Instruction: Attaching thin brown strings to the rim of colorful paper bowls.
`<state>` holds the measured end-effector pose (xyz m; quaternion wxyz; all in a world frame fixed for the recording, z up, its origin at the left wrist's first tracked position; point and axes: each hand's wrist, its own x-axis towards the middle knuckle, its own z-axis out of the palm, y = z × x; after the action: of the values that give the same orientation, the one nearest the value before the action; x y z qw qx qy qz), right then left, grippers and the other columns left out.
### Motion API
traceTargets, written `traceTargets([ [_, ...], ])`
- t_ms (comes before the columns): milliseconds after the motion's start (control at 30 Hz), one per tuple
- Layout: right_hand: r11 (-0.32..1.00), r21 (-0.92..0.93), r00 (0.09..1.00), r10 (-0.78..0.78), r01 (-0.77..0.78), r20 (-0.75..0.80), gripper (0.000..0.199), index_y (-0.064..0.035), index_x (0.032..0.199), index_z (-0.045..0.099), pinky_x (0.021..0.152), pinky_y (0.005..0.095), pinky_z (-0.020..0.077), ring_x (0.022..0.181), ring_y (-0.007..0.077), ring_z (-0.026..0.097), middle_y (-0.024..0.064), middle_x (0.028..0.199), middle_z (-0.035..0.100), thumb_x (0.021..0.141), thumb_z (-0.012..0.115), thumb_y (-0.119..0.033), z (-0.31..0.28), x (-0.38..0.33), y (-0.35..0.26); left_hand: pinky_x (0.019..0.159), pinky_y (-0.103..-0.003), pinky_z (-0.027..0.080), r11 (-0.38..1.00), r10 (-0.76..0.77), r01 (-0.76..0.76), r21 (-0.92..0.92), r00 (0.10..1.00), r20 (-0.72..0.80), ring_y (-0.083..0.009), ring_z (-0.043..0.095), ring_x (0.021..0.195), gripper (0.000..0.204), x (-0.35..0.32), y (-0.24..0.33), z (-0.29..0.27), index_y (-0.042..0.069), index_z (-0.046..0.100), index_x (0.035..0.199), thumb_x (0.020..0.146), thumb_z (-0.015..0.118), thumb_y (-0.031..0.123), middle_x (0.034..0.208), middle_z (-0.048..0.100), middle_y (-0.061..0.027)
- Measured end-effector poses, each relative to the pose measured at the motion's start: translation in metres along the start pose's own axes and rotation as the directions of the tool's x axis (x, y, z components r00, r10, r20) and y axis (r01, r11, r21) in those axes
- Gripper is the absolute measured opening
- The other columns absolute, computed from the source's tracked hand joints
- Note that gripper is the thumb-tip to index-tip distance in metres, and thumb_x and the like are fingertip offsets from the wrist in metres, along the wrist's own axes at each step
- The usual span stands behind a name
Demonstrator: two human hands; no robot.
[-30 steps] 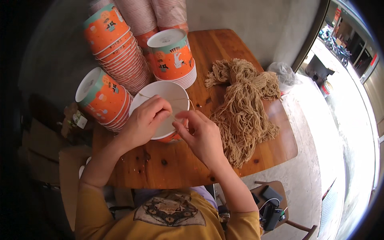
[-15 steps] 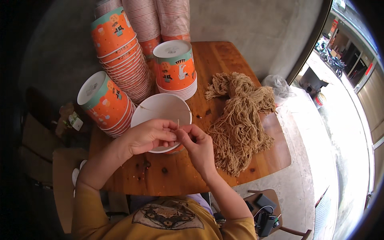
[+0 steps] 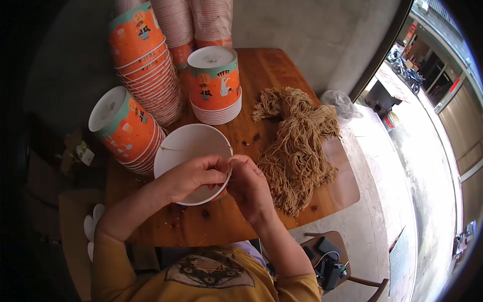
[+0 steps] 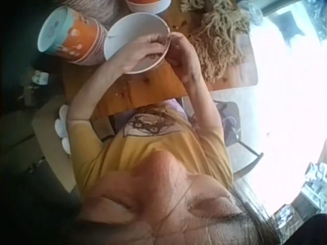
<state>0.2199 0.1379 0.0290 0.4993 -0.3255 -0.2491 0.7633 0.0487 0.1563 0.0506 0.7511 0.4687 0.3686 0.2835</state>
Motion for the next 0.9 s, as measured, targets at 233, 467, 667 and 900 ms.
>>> traceTargets([
  [233,0.999,0.031,0.999,-0.03,0.031,-0.03,0.008,-0.0137,0.098,0.057,0.049,0.0186,0.0307,0.058,0.0018,0.043,-0.0067,0.074,0.053,0.098,0.054,-0.021,-0.001,-0.002,0.003,0.07,-0.02,0.042,0.99,0.137,-0.137,-0.03,0.991,0.001,-0.0047,0.051,0.077,0.01,0.0,-0.001,-0.007,0.007,0.059,0.095,0.092,0.062,0.015,0.087,0.057,0.0028],
  [467,0.938,-0.329,0.991,-0.129,0.113,-0.027,0.012,-0.0095,0.103,0.059,0.05,0.0182,0.0304,0.057,0.0004,0.039,-0.0081,0.066,0.047,0.096,0.061,-0.019,-0.011,-0.013,0.011,0.068,-0.019,0.045,0.991,0.031,-0.038,-0.127,0.998,-0.053,-0.0049,0.052,0.072,0.007,-0.003,0.005,-0.004,0.006,0.056,0.095,0.093,0.06,0.012,0.086,0.06,0.0007],
  [667,0.773,-0.581,0.958,-0.283,0.254,0.042,0.024,-0.0046,0.104,0.055,0.056,0.018,0.0333,0.063,0.0003,0.042,-0.0066,0.07,0.051,0.089,0.072,-0.012,-0.015,-0.024,0.015,0.072,-0.021,0.045,0.995,0.016,-0.007,0.099,0.996,-0.088,-0.0055,0.052,0.076,0.009,-0.014,0.01,0.016,0.006,0.056,0.096,0.093,0.061,0.014,0.087,0.058,0.0009],
  [900,0.519,-0.811,0.963,-0.137,0.271,0.234,0.025,-0.0054,0.106,0.055,0.062,0.025,0.0455,0.063,0.0112,0.055,0.004,0.07,0.057,0.09,0.069,-0.018,-0.028,-0.031,-0.016,0.074,-0.021,0.045,0.978,0.15,-0.127,0.166,0.98,-0.13,-0.0051,0.052,0.078,0.009,-0.016,-0.001,0.02,0.006,0.055,0.099,0.095,0.059,0.013,0.09,0.059,0.0008],
])
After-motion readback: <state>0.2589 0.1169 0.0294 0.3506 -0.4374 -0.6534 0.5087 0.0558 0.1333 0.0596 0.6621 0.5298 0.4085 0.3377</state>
